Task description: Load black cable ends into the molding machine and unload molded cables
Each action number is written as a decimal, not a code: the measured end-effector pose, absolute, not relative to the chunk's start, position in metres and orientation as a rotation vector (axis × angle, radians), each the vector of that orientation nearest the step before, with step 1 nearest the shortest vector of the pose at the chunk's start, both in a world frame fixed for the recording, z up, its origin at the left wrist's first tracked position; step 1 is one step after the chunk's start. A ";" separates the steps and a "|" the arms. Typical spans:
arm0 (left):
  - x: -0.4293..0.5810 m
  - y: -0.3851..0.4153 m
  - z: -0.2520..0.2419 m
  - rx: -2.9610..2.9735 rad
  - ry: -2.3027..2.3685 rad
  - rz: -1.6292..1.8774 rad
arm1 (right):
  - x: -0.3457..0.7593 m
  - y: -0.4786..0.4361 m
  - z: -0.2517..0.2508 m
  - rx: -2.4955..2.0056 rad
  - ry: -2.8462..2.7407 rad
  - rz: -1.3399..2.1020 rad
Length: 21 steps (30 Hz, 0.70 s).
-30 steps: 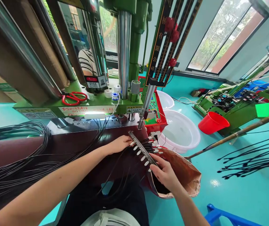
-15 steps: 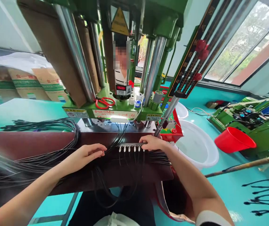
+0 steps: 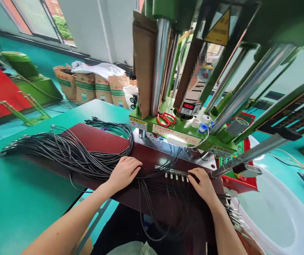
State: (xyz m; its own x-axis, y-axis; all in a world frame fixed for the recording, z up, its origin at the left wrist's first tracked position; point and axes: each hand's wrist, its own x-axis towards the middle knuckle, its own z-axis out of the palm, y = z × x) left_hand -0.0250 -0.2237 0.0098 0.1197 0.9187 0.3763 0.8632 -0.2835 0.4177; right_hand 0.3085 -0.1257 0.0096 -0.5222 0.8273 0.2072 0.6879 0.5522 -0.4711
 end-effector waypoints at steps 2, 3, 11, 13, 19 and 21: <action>-0.023 -0.223 0.011 2.257 1.808 0.936 | 0.311 -0.125 0.002 -1.260 -2.336 0.415; -0.026 -0.223 0.014 2.221 1.801 0.999 | 0.313 -0.123 -0.002 -1.264 -2.331 0.403; -0.190 -0.216 0.044 1.315 2.934 0.811 | 0.325 -0.109 -0.019 -1.216 -2.345 0.334; -0.235 -0.214 0.043 1.006 2.969 0.508 | 0.327 -0.107 -0.021 -1.201 -2.347 0.316; -0.290 -0.194 0.031 0.744 2.839 0.233 | 0.326 -0.105 -0.021 -1.197 -2.356 0.315; -0.295 -0.190 0.029 0.660 2.866 0.280 | 0.326 -0.106 -0.020 -1.204 -2.351 0.328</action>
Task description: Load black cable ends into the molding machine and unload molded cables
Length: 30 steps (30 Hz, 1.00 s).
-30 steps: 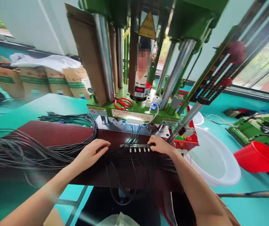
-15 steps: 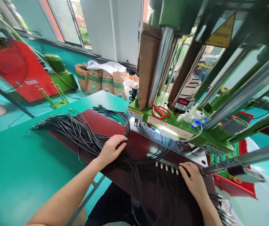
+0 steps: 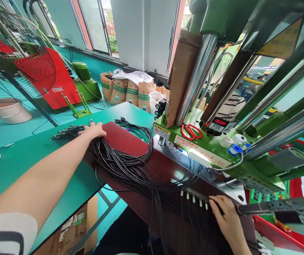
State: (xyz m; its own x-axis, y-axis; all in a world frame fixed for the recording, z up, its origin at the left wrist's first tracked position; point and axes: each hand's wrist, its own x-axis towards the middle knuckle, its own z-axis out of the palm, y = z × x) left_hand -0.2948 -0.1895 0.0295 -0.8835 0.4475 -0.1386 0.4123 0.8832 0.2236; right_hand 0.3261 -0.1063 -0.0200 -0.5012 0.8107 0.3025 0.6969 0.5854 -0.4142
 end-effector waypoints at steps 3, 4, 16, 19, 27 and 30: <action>-0.300 -0.190 0.033 0.492 2.910 0.549 | 0.326 -0.108 -0.019 -1.200 -2.357 0.351; -0.301 -0.191 0.036 0.470 2.901 0.687 | 0.326 -0.109 -0.019 -1.200 -2.359 0.357; -0.327 -0.250 0.057 0.715 3.245 1.456 | 0.324 -0.111 -0.016 -1.237 -2.358 0.381; -0.337 -0.266 0.024 0.580 3.152 1.085 | 0.323 -0.111 -0.017 -1.238 -2.363 0.399; -0.356 -0.253 0.008 0.701 2.926 0.726 | 0.323 -0.112 -0.017 -1.268 -2.327 0.431; -0.356 -0.251 0.013 0.705 2.928 0.716 | 0.322 -0.114 -0.015 -1.268 -2.327 0.436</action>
State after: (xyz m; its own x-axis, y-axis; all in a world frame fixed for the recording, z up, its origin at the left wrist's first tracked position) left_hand -0.3561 -0.2511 0.0127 -0.8953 0.4412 0.0617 0.4199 0.7896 0.4475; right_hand 0.3218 -0.1143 -0.0150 -0.4751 0.8477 0.2359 0.7050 0.5271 -0.4745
